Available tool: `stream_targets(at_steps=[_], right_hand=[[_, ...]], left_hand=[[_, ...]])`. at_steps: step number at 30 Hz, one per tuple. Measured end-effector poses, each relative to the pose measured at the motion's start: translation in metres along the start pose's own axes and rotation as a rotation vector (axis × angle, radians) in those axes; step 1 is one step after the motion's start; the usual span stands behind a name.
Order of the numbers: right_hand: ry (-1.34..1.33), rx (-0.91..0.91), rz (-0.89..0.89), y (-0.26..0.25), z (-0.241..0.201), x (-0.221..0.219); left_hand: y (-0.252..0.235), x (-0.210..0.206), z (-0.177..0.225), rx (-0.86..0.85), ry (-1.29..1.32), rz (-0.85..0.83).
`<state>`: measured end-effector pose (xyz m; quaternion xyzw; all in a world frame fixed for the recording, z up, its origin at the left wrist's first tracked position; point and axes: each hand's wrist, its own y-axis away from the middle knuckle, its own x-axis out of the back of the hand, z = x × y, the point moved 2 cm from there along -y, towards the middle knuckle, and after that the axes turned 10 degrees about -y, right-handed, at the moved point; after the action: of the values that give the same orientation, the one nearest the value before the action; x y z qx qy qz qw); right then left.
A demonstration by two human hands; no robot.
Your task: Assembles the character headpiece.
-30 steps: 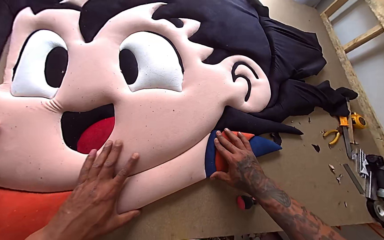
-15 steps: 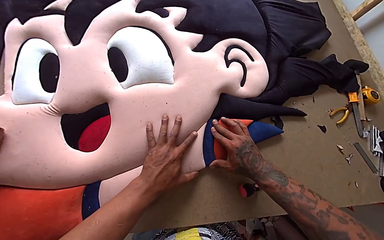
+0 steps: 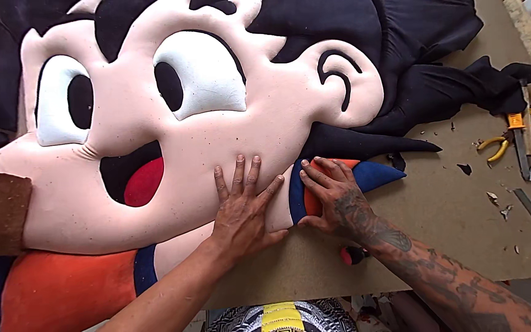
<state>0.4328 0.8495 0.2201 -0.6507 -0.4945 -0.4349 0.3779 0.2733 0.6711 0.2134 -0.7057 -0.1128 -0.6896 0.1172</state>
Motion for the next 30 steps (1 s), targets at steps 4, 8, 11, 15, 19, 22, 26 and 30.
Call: stream_targets(at_steps=[4, 8, 11, 15, 19, 22, 26, 30], right_hand=[[-0.001, -0.005, -0.018, 0.0, 0.001, -0.001], [-0.016, -0.002, -0.013, -0.001, 0.003, 0.0], [-0.019, 0.006, 0.009, -0.002, 0.005, -0.001], [-0.028, 0.003, 0.022, -0.003, 0.004, 0.0], [-0.02, 0.021, 0.039, -0.004, 0.007, -0.001], [-0.02, 0.029, 0.041, -0.004, 0.008, -0.002], [-0.009, 0.028, 0.025, -0.003, 0.009, -0.004], [-0.026, 0.011, 0.008, -0.003, 0.008, -0.002]], left_hand=[[-0.004, 0.0, 0.009, 0.029, 0.001, -0.018], [-0.009, -0.001, 0.017, 0.058, 0.021, 0.009], [-0.009, -0.004, 0.017, 0.061, 0.032, 0.029], [-0.009, -0.007, 0.017, 0.05, 0.043, 0.054], [-0.01, -0.009, 0.017, 0.028, 0.046, 0.065], [-0.011, -0.011, 0.018, 0.014, 0.084, 0.05], [-0.011, -0.013, 0.018, 0.005, 0.101, 0.044], [-0.01, -0.015, 0.019, 0.012, 0.125, 0.051]])
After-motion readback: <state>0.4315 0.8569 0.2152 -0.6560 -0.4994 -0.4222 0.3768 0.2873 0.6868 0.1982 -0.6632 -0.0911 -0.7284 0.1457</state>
